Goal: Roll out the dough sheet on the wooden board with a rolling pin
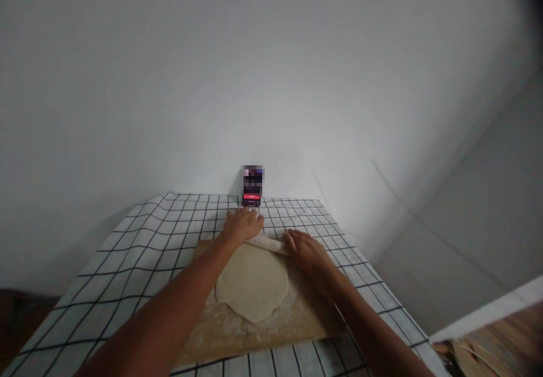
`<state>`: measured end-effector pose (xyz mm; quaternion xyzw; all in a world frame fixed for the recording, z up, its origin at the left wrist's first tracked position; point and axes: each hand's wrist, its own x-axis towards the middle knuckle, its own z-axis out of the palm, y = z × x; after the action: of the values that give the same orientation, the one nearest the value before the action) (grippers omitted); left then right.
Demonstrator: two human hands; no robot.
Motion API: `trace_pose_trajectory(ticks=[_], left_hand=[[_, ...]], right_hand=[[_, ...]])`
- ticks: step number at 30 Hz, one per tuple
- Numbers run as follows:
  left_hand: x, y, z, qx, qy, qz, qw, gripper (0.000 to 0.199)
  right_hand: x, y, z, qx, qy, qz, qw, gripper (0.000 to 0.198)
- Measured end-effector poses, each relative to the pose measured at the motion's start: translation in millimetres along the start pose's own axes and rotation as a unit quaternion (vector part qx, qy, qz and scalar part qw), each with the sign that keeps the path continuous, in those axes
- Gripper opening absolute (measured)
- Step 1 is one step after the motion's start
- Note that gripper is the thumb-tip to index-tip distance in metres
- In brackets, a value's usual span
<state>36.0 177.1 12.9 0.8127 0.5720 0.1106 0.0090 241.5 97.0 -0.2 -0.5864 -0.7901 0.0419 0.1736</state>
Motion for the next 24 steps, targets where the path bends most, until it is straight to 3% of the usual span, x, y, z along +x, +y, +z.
trace_pose_trajectory(ticks=[7, 18, 24], left_hand=[[-91, 11, -14, 0.055, 0.064, -0.023, 0.996, 0.048], [-223, 19, -6, 0.139, 0.252, 0.102, 0.952, 0.048], [-263, 17, 3, 0.231, 0.309, 0.159, 0.909, 0.060]], right_hand=[[-53, -31, -1, 0.023, 0.047, -0.053, 0.997, 0.042], [-77, -52, -15, -0.009, 0.016, -0.038, 0.999, 0.044], [-94, -55, -16, 0.005, 0.011, -0.016, 1.000, 0.044]])
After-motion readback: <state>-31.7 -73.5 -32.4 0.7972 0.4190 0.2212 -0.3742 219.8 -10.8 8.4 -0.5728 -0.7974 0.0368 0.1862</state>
